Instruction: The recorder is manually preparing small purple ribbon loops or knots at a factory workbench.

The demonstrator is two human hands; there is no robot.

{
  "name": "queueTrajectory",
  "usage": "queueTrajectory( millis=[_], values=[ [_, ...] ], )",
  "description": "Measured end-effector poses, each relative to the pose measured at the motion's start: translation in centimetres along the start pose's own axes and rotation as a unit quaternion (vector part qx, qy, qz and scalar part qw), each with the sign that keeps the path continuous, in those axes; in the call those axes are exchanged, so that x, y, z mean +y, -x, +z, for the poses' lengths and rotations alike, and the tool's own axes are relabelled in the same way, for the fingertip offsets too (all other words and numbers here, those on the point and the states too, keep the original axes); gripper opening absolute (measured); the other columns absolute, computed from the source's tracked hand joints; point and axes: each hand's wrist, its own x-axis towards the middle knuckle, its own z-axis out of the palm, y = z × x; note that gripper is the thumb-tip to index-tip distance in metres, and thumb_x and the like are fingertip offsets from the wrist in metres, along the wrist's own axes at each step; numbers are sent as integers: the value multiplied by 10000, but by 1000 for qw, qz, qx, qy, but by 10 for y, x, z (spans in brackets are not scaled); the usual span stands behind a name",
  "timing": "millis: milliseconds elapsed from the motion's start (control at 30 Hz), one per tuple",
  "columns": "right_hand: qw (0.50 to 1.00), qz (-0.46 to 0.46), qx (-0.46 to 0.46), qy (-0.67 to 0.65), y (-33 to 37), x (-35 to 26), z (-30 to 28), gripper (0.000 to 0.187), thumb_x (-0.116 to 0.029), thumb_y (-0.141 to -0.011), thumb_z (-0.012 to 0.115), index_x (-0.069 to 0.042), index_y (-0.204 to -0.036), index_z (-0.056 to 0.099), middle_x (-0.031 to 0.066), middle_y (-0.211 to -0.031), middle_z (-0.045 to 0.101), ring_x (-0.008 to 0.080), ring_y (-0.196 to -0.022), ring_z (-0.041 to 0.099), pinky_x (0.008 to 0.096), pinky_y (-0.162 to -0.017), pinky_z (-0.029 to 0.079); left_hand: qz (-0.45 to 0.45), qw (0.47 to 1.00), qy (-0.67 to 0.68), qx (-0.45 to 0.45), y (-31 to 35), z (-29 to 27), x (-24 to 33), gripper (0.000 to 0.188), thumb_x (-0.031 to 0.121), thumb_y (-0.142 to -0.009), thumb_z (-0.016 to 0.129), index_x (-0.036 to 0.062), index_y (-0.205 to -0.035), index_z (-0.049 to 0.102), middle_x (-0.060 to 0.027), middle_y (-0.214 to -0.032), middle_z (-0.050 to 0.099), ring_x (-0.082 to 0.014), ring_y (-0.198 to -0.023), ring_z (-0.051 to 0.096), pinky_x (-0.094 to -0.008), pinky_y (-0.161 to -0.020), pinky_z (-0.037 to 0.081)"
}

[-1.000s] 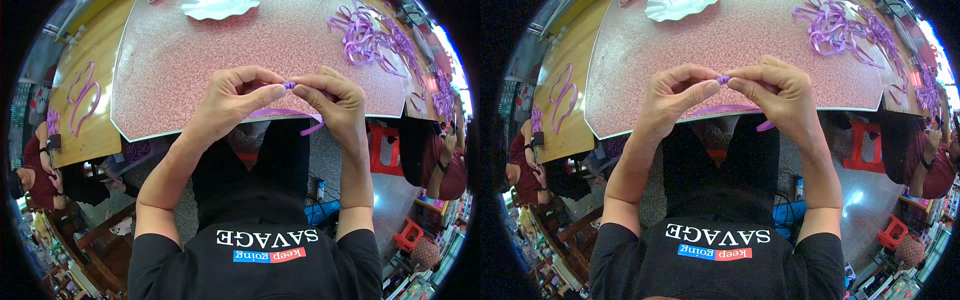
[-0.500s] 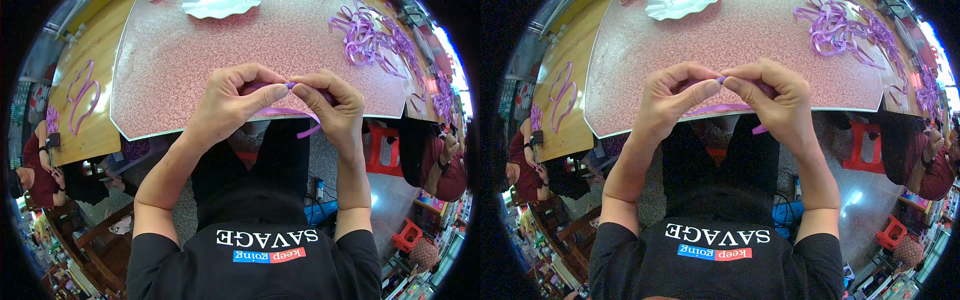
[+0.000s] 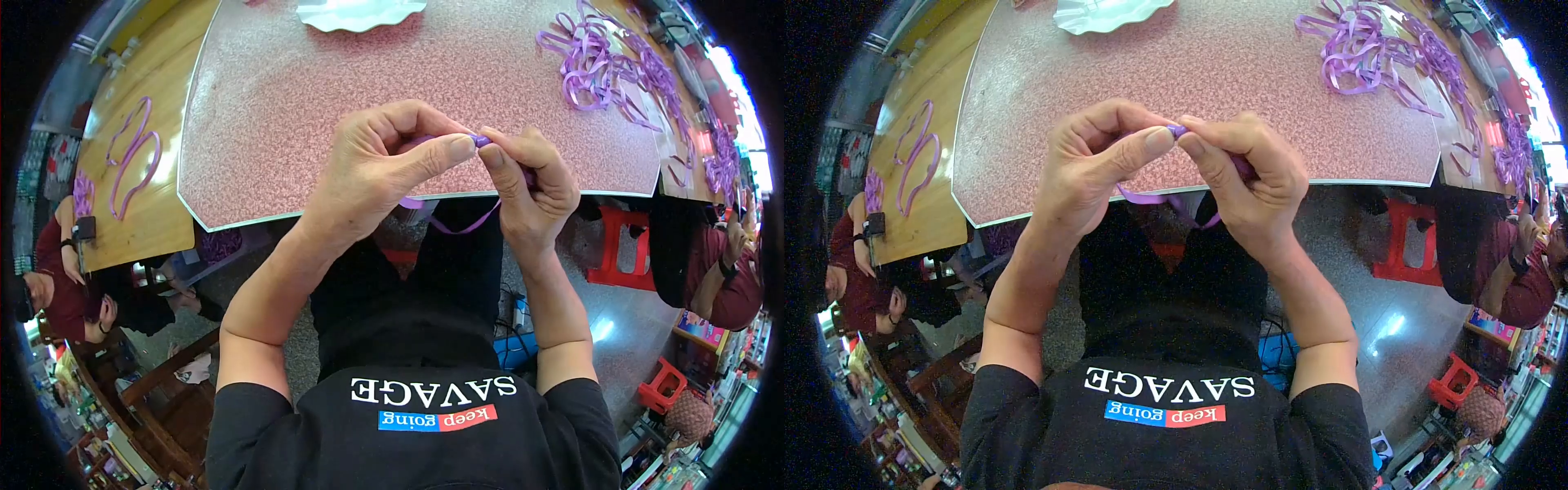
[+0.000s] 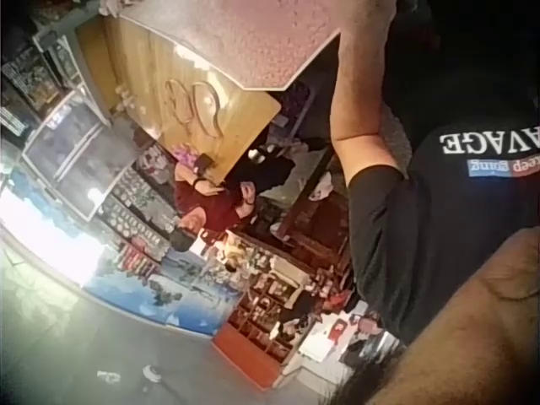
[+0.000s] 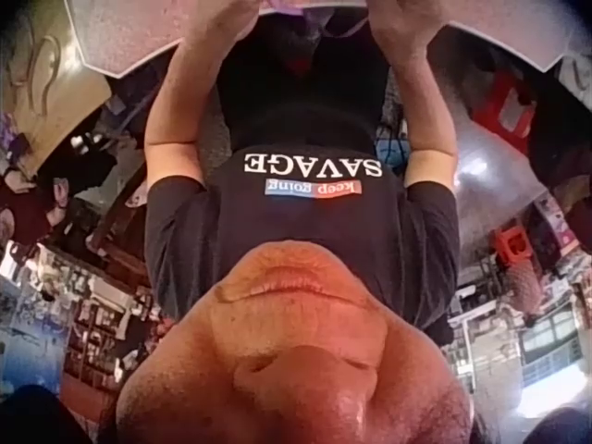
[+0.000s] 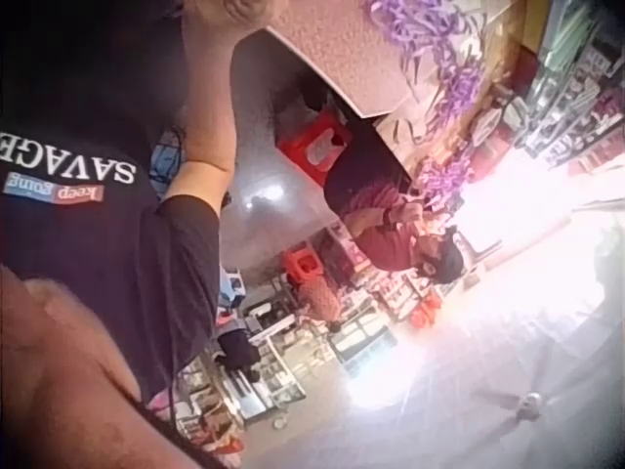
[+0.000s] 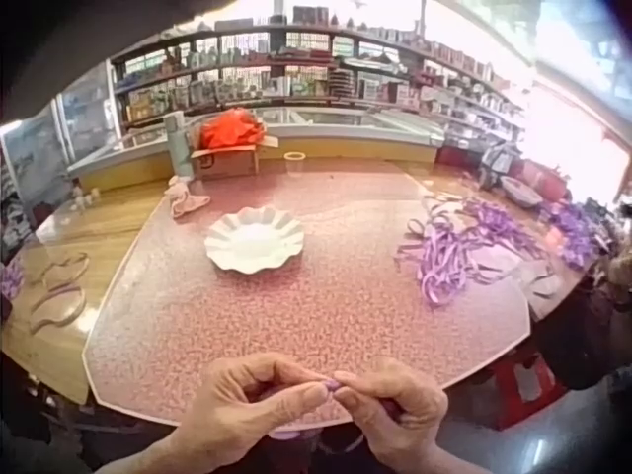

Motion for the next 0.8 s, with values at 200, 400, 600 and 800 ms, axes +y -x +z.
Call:
queueTrajectory(
  millis=[200,400,600,800],
  values=[
    [991,49,53,-110,15,13,7,133,-20,-927,639,19,-1052,658,21,-828,611,25,-635,449,177,-541,323,-13,997,71,21,-1,12,-7,146,138,-900,706,24,-992,699,36,-799,636,7,-636,444,-150,-552,337],
    [974,164,35,-150,2,-6,1,183,-66,-907,685,4,-1077,686,16,-891,661,46,-768,578,170,-650,442,3,999,18,28,0,10,-6,166,178,-934,670,28,-1003,691,66,-731,584,6,-606,412,-166,-528,303],
    [980,111,25,-162,3,1,1,224,-78,-942,632,31,-1137,654,11,-816,619,27,-584,401,190,-489,293,-67,991,120,9,-2,16,-8,196,221,-953,644,34,-1001,678,84,-647,474,-18,-551,343,-191,-493,236],
    [942,188,56,-272,10,0,8,221,-108,-969,595,19,-1144,642,-13,-723,543,37,-549,358,201,-465,270,-82,980,182,8,-4,18,-13,187,222,-959,633,42,-985,675,81,-632,461,-23,-533,327,-201,-483,225]
  ],
)
